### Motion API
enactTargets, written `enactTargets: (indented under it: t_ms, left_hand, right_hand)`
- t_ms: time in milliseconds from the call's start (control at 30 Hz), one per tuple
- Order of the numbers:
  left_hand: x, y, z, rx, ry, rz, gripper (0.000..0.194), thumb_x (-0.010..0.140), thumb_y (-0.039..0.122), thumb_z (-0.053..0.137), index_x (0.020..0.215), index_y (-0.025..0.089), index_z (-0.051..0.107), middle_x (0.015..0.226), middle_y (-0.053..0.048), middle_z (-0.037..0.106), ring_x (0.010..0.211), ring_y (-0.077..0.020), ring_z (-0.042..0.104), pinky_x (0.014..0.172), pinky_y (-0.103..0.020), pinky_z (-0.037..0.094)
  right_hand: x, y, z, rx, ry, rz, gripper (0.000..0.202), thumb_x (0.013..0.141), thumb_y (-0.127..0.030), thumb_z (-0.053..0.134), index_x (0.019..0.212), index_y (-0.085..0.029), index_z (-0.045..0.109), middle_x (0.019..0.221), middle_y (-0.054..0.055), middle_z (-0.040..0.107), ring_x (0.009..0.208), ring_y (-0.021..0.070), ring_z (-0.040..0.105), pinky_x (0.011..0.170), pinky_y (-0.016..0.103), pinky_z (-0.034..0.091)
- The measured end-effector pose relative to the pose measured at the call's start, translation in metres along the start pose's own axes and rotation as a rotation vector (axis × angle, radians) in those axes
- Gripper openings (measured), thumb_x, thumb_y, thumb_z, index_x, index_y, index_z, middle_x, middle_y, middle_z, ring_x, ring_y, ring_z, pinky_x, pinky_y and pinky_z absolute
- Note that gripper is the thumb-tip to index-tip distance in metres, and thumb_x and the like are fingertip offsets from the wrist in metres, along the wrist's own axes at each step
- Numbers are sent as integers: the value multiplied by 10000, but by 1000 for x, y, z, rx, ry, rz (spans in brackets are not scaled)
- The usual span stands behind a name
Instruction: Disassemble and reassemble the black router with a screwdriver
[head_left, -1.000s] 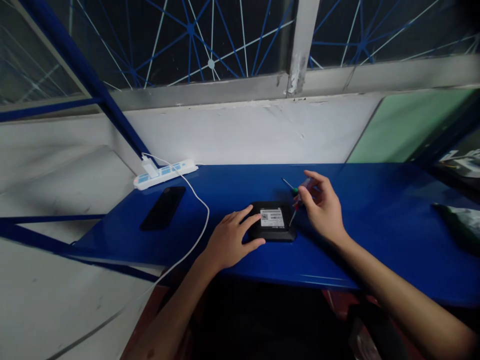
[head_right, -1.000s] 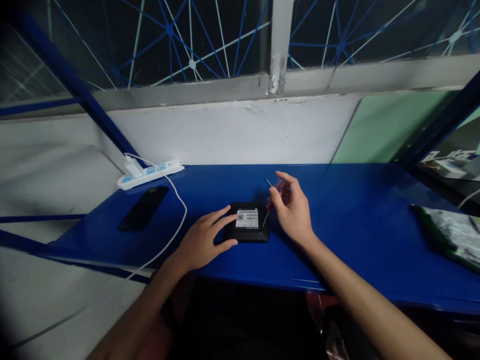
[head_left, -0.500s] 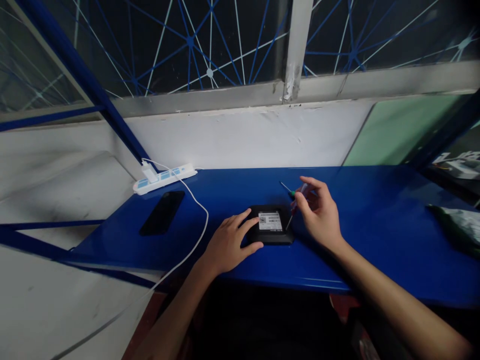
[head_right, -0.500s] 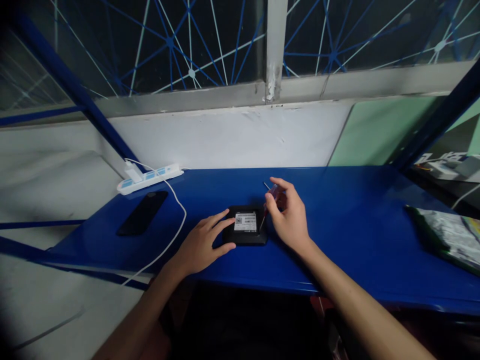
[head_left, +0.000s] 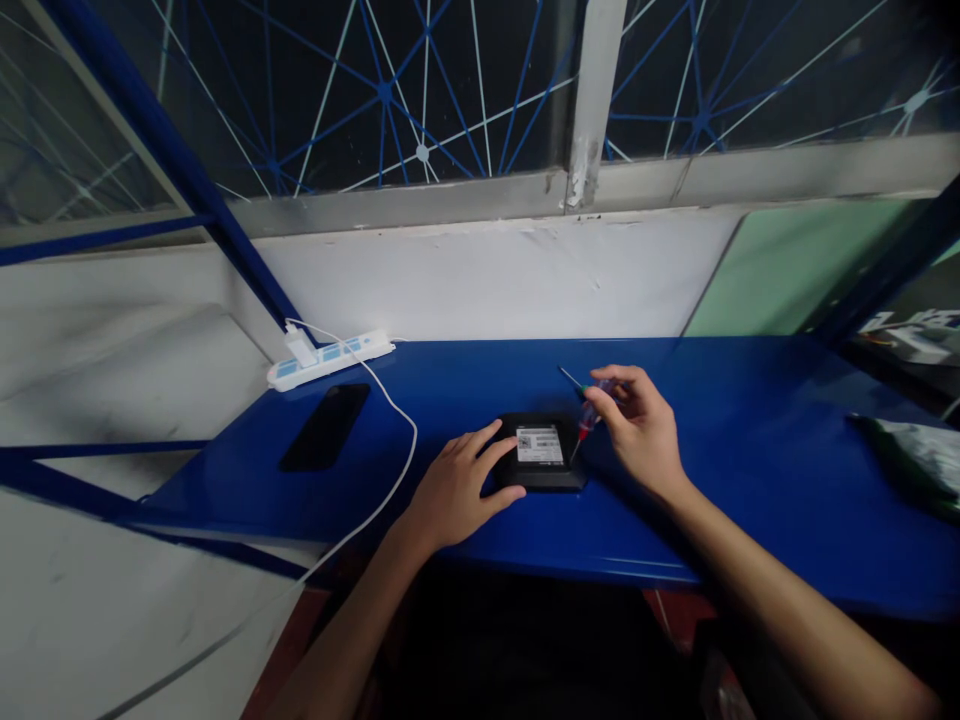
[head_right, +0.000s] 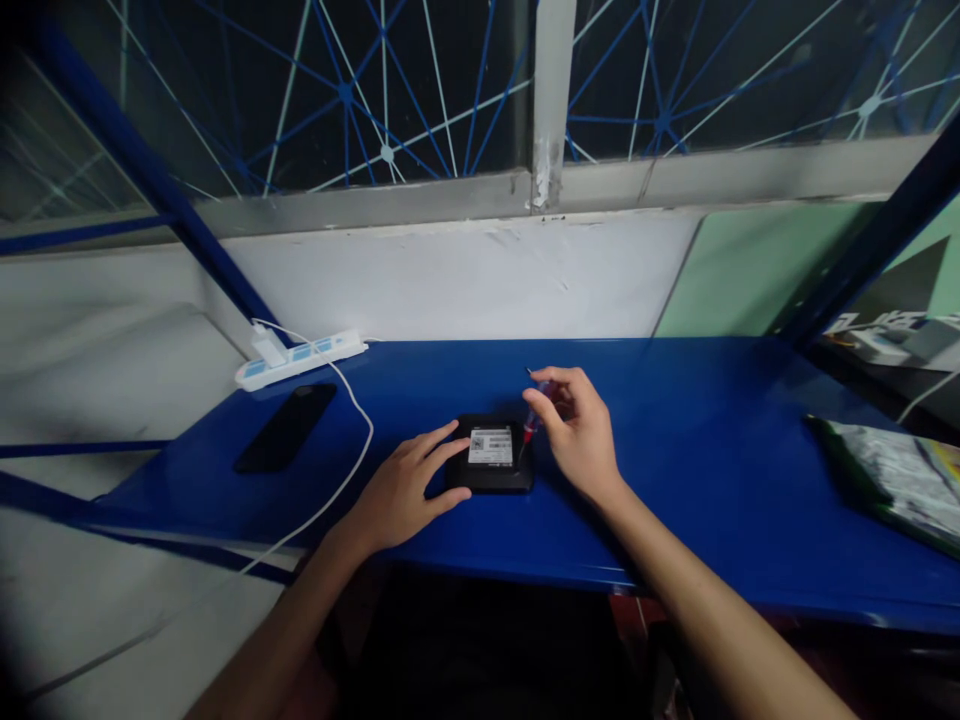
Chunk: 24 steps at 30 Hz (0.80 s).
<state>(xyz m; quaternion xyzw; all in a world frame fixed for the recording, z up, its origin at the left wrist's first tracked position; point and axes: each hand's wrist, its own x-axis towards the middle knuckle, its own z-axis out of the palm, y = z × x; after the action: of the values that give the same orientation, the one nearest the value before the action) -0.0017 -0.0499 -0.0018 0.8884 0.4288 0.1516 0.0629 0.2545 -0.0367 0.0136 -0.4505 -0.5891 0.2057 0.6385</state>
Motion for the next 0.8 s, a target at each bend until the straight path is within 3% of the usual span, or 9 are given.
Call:
enactTargets:
  t_ms: [233, 467, 700, 800]
  left_hand:
    - [0, 0, 0, 5, -5, -9, 537, 940, 542, 587, 1407, 305, 473, 1561, -73, 417, 1367, -313, 481, 1109, -516, 418]
    - [0, -3, 2, 0, 3, 4, 533, 949, 537, 578, 1416, 309, 462, 1567, -75, 407, 1386, -307, 463, 1125, -512, 399]
    - [1, -4, 4, -5, 20, 7, 528, 942, 532, 588, 1403, 300, 473, 1557, -82, 422, 1370, -315, 480, 1120, -526, 407]
    - [1, -3, 3, 2, 14, 8, 527, 946, 523, 587, 1406, 296, 469, 1556, -84, 424, 1371, -322, 479, 1117, -533, 410]
  right_hand:
    - [0, -9, -1, 120, -79, 107, 259, 990, -395, 490, 1175, -269, 620, 1031, 44, 722, 810, 166, 708, 700, 337, 553]
    - [1, -6, 0, 55, -11, 88, 227, 880, -386, 666, 1065, -255, 654, 860, 0, 661, 706, 141, 668, 655, 306, 555]
    - [2, -6, 0, 118, -40, 126, 271, 985, -418, 471, 1139, -261, 631, 1012, 44, 712, 754, 162, 707, 645, 331, 548]
    - [3, -5, 0, 103, -39, 119, 265, 954, -440, 540, 1110, -251, 639, 992, 41, 705, 743, 159, 696, 636, 317, 539]
